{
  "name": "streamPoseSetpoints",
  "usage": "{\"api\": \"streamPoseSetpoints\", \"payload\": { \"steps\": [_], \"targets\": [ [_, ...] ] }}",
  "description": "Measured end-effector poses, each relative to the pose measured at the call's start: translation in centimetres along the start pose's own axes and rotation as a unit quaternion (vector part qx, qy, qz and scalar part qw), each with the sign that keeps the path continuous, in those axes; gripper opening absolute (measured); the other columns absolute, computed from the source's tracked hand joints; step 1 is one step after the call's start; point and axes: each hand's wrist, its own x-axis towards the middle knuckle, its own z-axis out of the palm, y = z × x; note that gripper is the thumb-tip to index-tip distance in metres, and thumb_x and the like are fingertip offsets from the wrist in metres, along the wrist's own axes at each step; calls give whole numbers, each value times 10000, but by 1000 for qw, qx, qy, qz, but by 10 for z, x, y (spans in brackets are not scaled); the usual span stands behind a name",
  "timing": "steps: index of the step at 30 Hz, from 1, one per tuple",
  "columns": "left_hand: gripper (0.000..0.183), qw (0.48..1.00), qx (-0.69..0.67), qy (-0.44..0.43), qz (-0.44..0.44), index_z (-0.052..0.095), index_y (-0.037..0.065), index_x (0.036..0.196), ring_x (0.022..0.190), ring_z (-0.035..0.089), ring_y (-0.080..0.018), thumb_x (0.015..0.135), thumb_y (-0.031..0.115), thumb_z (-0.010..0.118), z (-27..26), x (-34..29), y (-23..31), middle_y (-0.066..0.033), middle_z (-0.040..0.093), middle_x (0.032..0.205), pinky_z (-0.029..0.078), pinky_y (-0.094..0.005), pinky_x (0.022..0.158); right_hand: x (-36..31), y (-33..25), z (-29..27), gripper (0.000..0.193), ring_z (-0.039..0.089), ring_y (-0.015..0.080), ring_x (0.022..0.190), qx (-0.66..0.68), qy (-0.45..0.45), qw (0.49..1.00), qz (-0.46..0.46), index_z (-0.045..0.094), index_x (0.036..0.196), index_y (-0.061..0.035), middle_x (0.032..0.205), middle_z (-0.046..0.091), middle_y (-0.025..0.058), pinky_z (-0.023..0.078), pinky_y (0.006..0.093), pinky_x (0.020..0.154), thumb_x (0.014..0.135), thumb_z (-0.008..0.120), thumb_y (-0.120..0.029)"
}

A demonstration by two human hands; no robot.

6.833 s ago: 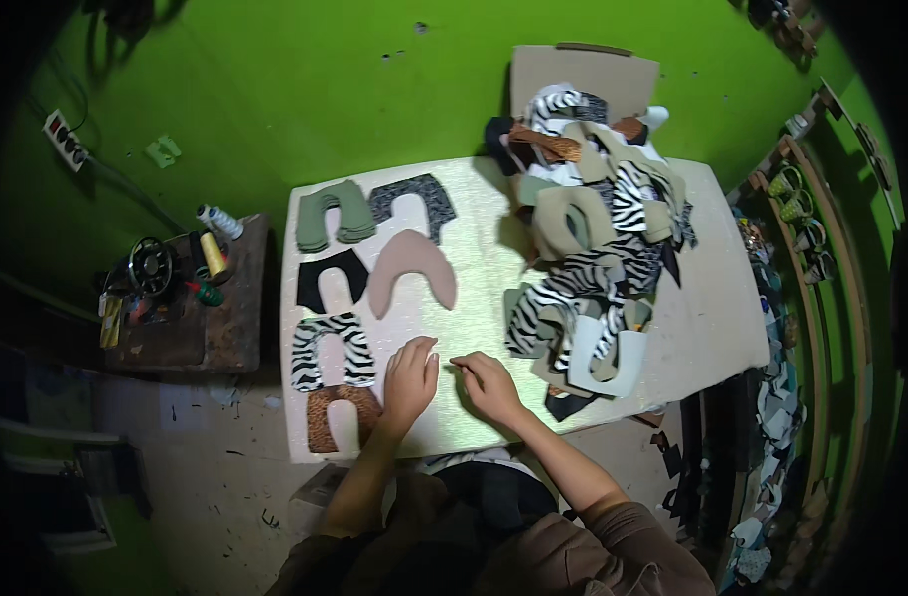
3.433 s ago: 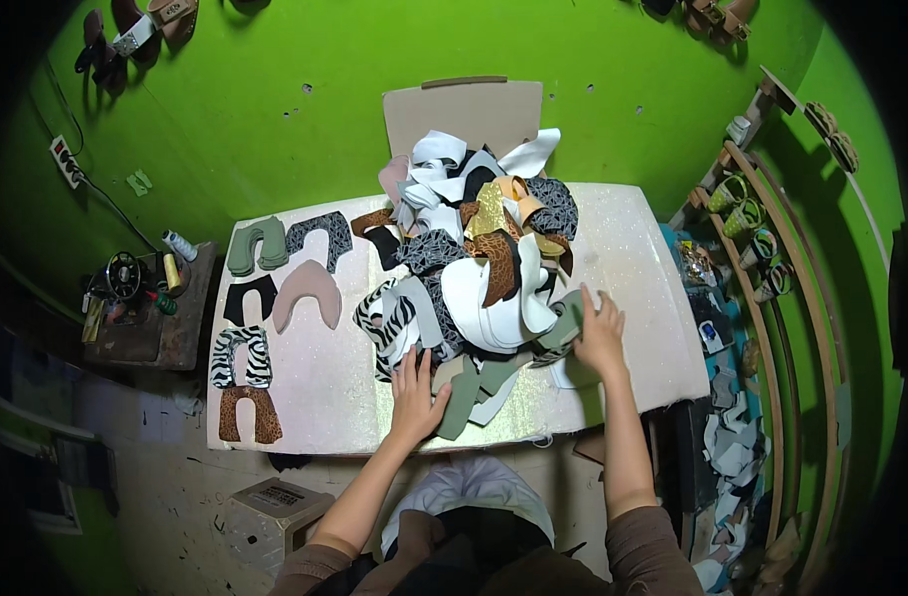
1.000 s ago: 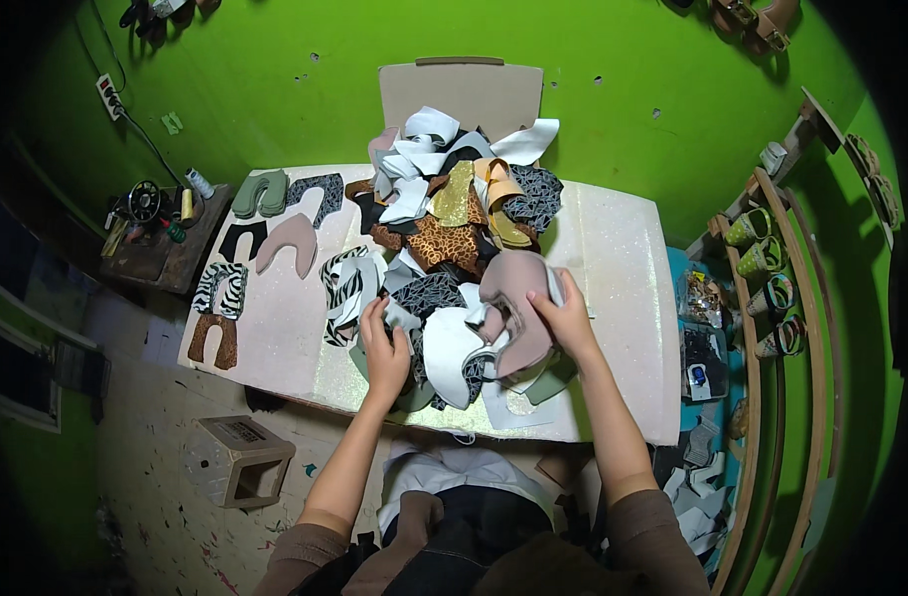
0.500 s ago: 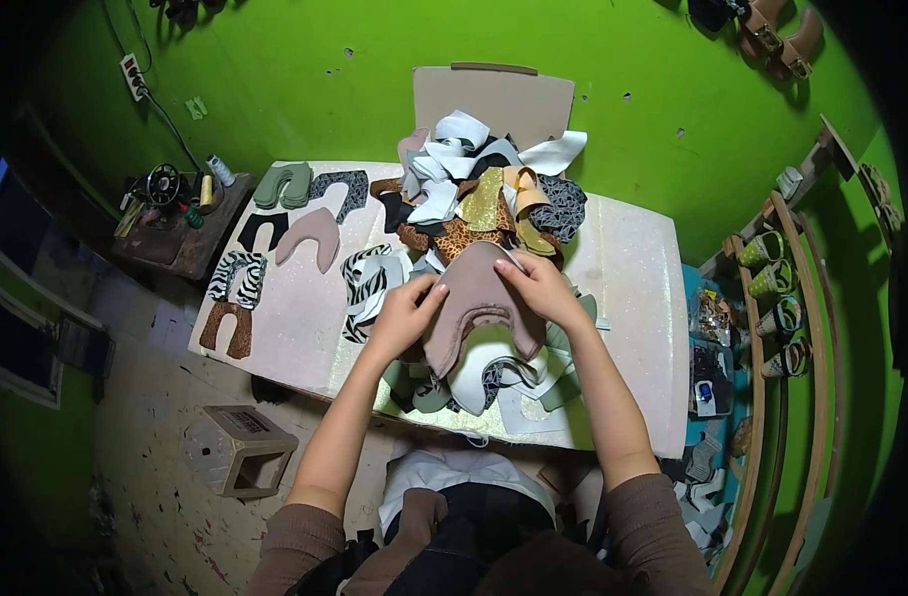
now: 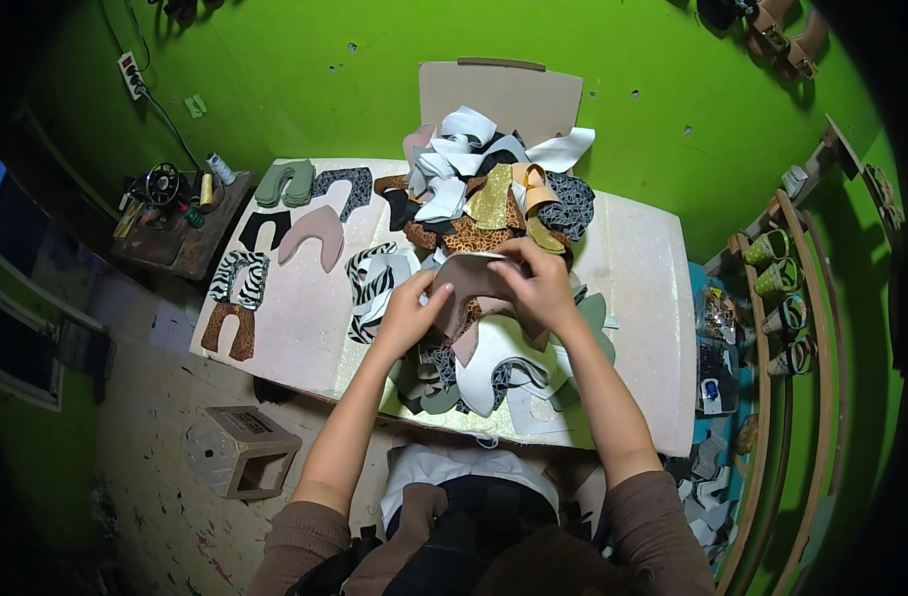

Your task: Sorting and arranging patterned material cut-outs for shoe manufacturing.

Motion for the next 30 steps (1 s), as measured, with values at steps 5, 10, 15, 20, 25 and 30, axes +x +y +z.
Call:
{"api": "streamPoseSetpoints", "payload": {
  "steps": [5, 10, 15, 20, 25, 30],
  "targets": [
    [436, 925, -354, -103, -88, 477, -4, 1224, 978, 536, -114, 917, 303, 514, -17, 3, 0, -95, 565, 1110, 436, -249, 834, 17, 5, 12, 159, 552, 72, 648, 216, 48, 958, 181, 617, 850, 8, 748, 637, 51, 432, 208, 596, 791, 669, -130],
    [794, 739, -606, -265, -127, 287, 0, 1351, 1031, 557, -280, 887, 637, 191, -29, 10, -7, -194, 490, 1234, 467, -401, 878, 35, 9, 42, 184, 566, 102, 796, 224, 39, 959, 172, 618, 893, 44, 830, 634, 42, 441, 230, 736, 821, 645, -123],
    [859, 659, -672, -291, -172, 265, 9, 1366, 888, 609, -271, 854, 688, 146, -68, 19, -59, -215, 506, 1224, 512, -350, 730, 58, -5, 92, 217, 548, 261, 861, -40, 56, 997, 20, 669, 995, -62, 929, 559, 112, 434, 321, 783, 800, 629, -150],
    [879, 645, -664, -297, -234, 239, 25, 1382, 1025, 557, -373, 839, 709, 137, -126, 17, -96, -256, 444, 1273, 498, -392, 811, 72, -26, 145, 161, 561, 276, 809, 0, 2, 1000, 9, 639, 924, -40, 816, 590, 94, 445, 352, 728, 772, 624, -92],
    [745, 631, -696, -207, -273, 224, 19, 1387, 1192, 404, -437, 898, 581, 253, -173, 4, -123, -258, 366, 1336, 350, -507, 998, 68, -64, 185, 150, 568, 272, 914, 76, -144, 987, -12, 595, 912, -25, 918, 602, 105, 436, 355, 812, 762, 597, -24],
    [663, 642, -687, -161, -301, 252, 33, 1379, 1157, 469, -320, 925, 515, 271, -209, -1, -158, -193, 440, 1303, 366, -434, 996, 67, -97, 216, 132, 597, 206, 859, 178, -250, 948, 91, 588, 954, -31, 905, 619, 83, 457, 305, 764, 846, 559, -102]
  ]
}}
